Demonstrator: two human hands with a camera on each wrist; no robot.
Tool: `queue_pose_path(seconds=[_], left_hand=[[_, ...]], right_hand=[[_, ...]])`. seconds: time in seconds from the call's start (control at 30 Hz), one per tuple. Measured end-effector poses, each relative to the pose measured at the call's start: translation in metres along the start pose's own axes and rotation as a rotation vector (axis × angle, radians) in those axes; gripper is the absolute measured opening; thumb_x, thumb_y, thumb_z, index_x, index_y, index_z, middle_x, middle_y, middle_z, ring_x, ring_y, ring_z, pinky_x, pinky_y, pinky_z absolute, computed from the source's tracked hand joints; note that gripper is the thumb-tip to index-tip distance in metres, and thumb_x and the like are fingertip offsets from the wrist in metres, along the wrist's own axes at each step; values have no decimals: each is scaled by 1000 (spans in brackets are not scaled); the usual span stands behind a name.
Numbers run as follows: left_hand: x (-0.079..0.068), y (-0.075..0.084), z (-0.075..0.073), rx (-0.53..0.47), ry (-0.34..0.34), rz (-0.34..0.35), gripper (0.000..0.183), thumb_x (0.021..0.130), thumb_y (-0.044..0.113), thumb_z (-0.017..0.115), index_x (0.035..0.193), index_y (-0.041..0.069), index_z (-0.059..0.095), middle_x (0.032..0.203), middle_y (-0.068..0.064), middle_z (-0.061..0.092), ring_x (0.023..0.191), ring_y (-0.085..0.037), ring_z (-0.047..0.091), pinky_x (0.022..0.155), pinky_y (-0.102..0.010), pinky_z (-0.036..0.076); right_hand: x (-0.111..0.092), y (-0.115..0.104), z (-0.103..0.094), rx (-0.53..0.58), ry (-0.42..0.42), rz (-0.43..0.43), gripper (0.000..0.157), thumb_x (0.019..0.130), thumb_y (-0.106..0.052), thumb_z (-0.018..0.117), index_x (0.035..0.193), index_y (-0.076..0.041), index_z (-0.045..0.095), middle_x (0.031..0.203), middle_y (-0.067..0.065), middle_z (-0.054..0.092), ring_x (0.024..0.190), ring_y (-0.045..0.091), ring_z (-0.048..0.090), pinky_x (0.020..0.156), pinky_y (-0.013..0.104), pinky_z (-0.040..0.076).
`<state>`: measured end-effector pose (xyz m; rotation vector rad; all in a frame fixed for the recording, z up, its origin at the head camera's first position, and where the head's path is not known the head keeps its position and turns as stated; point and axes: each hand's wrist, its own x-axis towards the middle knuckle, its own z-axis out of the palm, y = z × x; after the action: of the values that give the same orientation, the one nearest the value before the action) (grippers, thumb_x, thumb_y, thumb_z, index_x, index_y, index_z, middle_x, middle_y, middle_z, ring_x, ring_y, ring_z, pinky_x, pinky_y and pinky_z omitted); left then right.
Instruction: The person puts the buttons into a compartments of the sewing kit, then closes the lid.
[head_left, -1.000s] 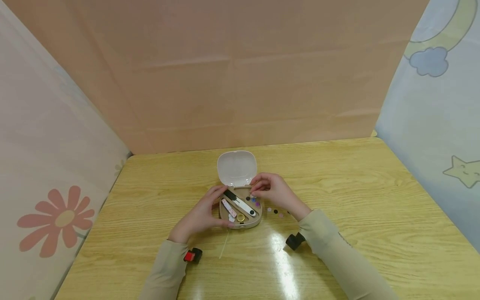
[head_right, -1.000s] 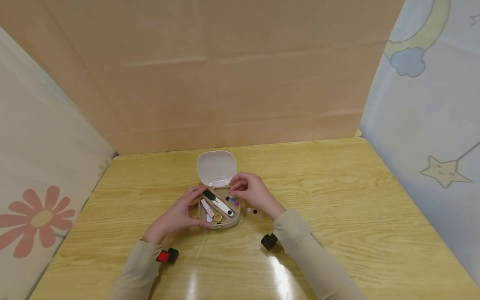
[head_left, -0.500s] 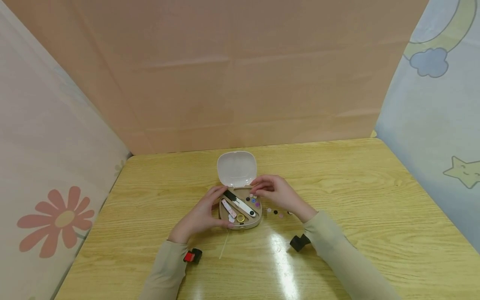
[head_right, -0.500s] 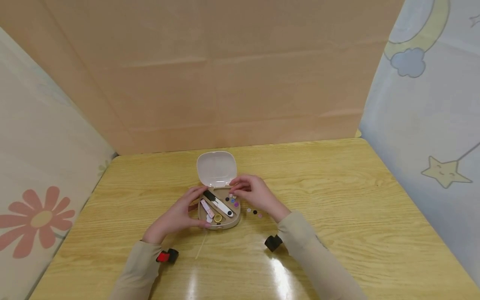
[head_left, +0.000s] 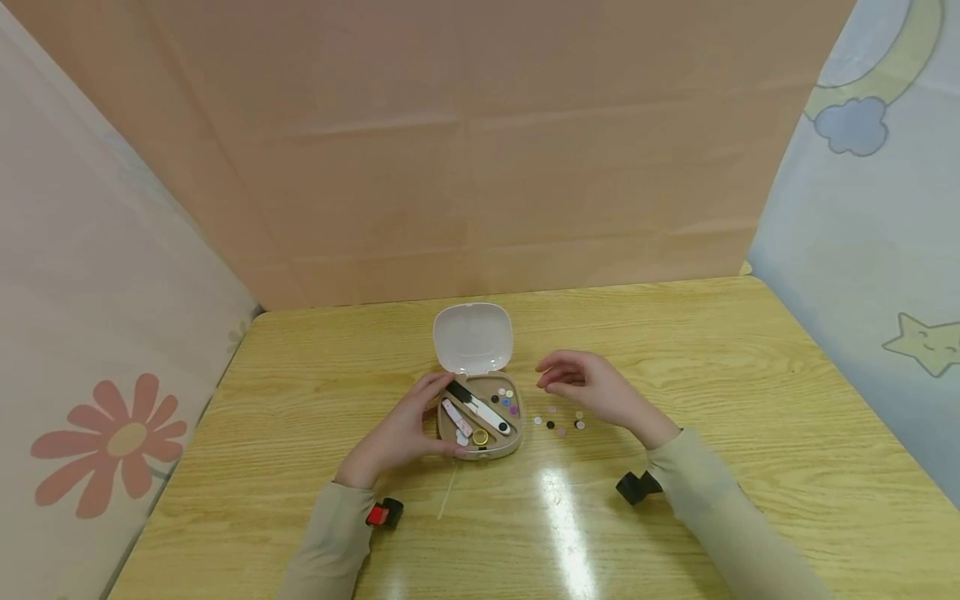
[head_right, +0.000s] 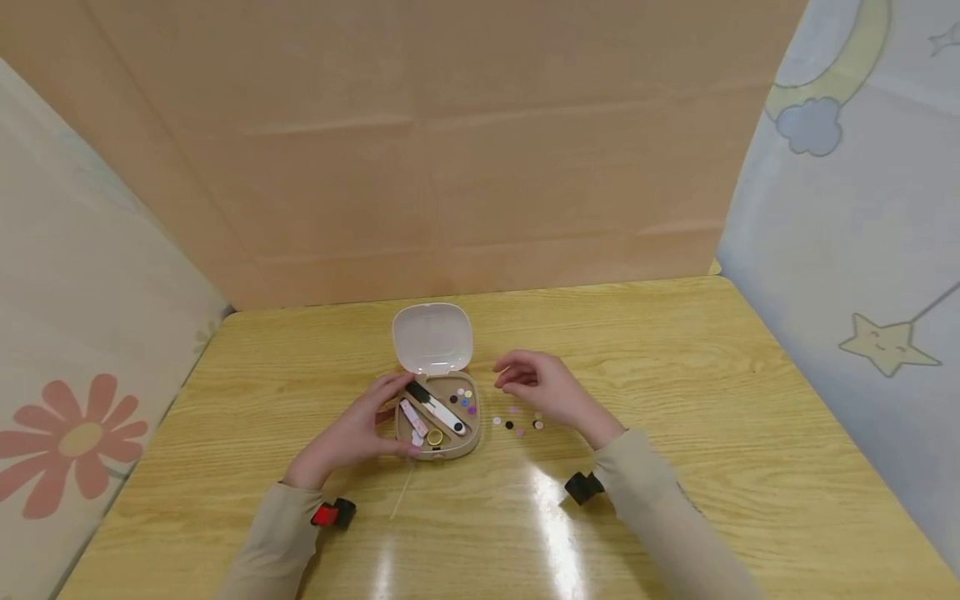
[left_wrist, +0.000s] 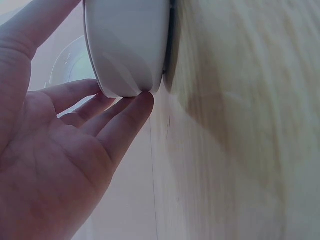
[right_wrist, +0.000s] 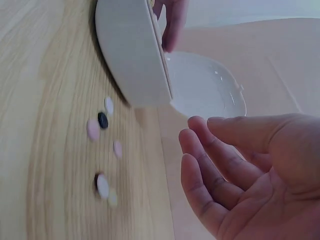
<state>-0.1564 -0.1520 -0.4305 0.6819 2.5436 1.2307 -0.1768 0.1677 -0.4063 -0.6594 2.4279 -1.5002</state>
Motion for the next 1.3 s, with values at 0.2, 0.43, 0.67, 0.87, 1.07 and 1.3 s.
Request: queue_pose_path(seconds=[0.2,0.43,0.67,0.87,1.07,1.3], left_hand=[[-1,1,-1,0,-4,3,106,64,42,87,150,15,32,146,7,32,134,-14,29,109,-42,30],[-2,2,-2,7,-9,-9,106,65,41,87,151,16,30,148,5,31,135,-15,29,109,-42,30],[-2,3,-1,6,-8,-26,106,64,41,87,151,17,30,149,4,30,135,-16,30,108,-42,33],[-2,3,0,5,-5,-22,105,65,40,87,150,17,31,148,6,31,134,-15,31,107,-41,34],[-2,2,0,15,-3,-22,105,64,42,87,150,17,31,147,7,31,134,-16,30,108,-44,32],[-2,3,0,13,-4,-25,106,64,42,87,151,18,30,148,7,30,135,-16,29,109,-44,30]], right_hand=[[-12,8,-12,-47,-3,16,26,92,1,60,118,6,59,101,15,68,93,25,65,83,31,53],[-25,18,-19,-70,-27,24,25,91,2,62,115,7,60,99,14,68,92,26,65,81,31,53],[-33,23,-22,-82,-33,34,24,90,1,63,113,6,60,98,12,68,92,24,64,81,30,53],[-39,26,-22,-89,-39,53,22,90,1,63,111,4,61,97,10,68,91,24,64,79,29,53],[-42,30,-23,-75,-54,50,24,87,4,65,111,4,61,98,12,67,90,25,63,77,30,54],[-44,31,-22,-53,-57,78,28,84,6,68,111,2,61,98,12,66,90,26,63,77,29,54]])
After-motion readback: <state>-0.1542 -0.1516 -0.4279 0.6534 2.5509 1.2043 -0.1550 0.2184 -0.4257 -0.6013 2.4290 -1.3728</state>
